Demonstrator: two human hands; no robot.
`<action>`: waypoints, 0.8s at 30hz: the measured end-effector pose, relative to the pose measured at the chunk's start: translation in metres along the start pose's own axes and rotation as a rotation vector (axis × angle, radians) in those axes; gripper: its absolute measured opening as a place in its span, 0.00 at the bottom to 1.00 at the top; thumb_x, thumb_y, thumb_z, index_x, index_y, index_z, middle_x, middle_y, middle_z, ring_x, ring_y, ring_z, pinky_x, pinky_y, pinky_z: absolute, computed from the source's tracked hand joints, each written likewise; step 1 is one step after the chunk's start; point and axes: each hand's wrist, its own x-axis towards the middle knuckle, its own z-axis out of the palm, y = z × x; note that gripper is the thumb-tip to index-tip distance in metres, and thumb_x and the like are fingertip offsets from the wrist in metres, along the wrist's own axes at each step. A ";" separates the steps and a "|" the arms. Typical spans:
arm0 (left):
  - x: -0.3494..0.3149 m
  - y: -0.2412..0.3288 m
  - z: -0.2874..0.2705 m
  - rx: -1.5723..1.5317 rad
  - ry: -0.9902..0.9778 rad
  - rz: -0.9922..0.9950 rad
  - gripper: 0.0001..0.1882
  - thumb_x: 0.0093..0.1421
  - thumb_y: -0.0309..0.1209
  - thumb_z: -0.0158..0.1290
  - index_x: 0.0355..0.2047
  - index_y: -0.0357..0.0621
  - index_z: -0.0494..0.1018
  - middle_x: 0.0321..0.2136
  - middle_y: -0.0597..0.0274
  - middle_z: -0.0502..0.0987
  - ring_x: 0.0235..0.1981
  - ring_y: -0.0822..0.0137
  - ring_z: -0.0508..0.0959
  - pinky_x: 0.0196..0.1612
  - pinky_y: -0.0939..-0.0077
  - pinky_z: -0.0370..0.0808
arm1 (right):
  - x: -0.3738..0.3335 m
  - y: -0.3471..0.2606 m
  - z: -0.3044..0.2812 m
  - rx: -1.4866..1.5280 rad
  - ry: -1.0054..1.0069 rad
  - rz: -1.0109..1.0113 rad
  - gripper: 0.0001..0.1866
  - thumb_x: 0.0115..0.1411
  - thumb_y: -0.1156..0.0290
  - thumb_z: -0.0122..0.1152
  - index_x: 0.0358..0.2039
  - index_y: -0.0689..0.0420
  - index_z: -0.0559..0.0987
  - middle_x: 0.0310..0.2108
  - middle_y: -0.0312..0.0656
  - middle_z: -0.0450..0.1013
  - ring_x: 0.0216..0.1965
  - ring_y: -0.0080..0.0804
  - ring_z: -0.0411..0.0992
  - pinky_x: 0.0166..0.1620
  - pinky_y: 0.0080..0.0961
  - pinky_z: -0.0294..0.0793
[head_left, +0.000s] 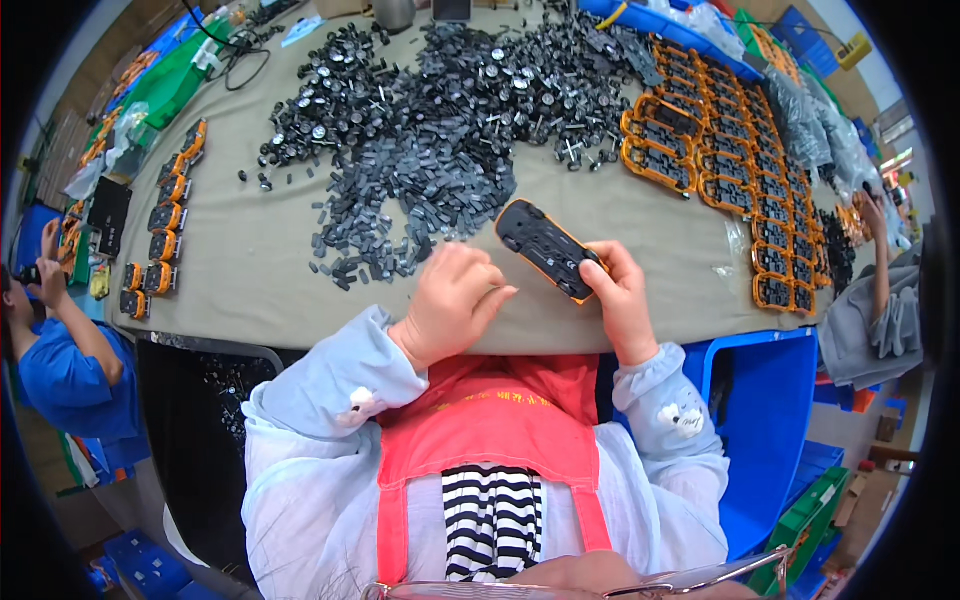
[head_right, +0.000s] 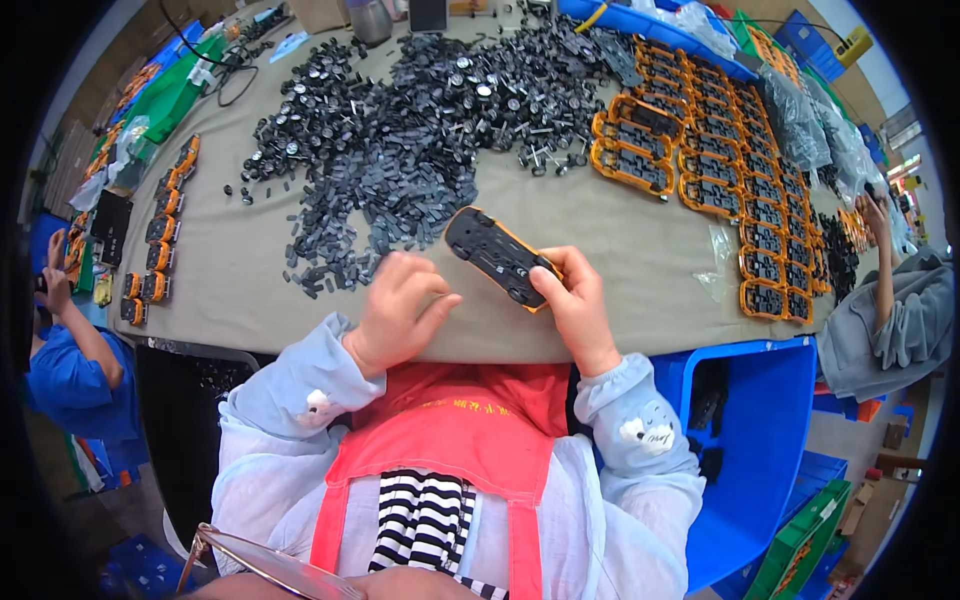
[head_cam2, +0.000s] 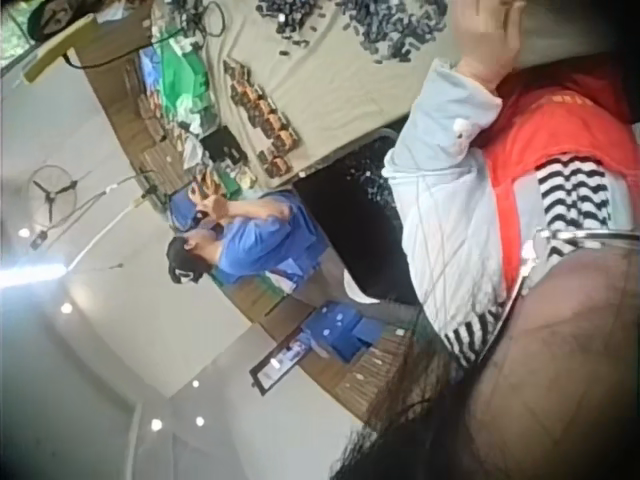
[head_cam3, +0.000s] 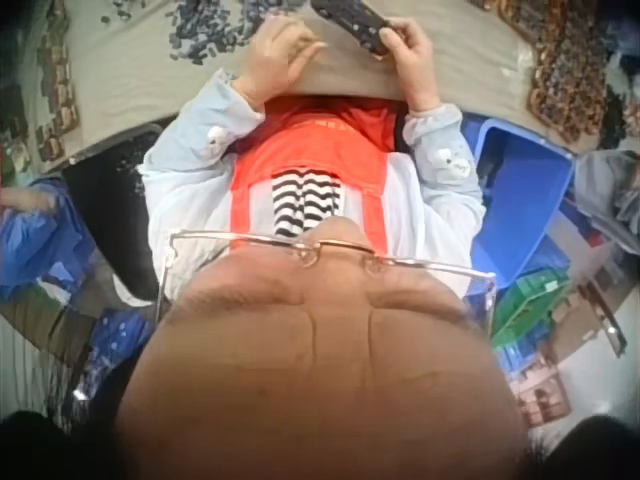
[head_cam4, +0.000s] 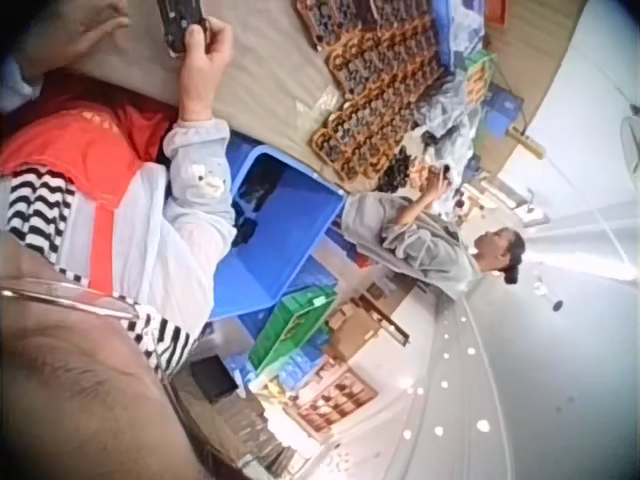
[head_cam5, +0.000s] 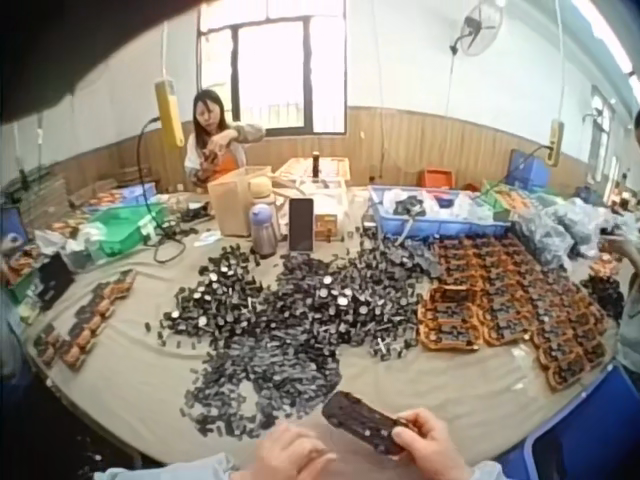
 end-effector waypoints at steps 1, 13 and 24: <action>-0.010 0.000 -0.006 -0.268 -0.100 -0.365 0.15 0.60 0.32 0.63 0.46 0.43 0.77 0.44 0.55 0.76 0.41 0.64 0.78 0.44 0.67 0.76 | -0.003 -0.001 0.007 0.010 -0.039 -0.013 0.12 0.65 0.70 0.62 0.45 0.64 0.77 0.35 0.35 0.76 0.35 0.19 0.73 0.39 0.20 0.75; -0.058 -0.041 -0.098 -1.279 0.426 -0.735 0.24 0.68 0.37 0.56 0.61 0.39 0.68 0.54 0.54 0.77 0.54 0.57 0.79 0.57 0.58 0.78 | 0.004 -0.003 0.028 -0.252 -0.264 -0.314 0.14 0.63 0.78 0.58 0.49 0.63 0.76 0.48 0.40 0.71 0.49 0.28 0.71 0.51 0.24 0.72; -0.248 -0.205 -0.303 -0.607 1.142 -1.131 0.12 0.66 0.37 0.54 0.46 0.46 0.78 0.38 0.62 0.85 0.34 0.68 0.85 0.25 0.76 0.76 | 0.019 0.018 0.006 -0.483 -0.193 -0.283 0.04 0.65 0.80 0.56 0.39 0.63 0.78 0.37 0.37 0.73 0.39 0.24 0.71 0.45 0.20 0.71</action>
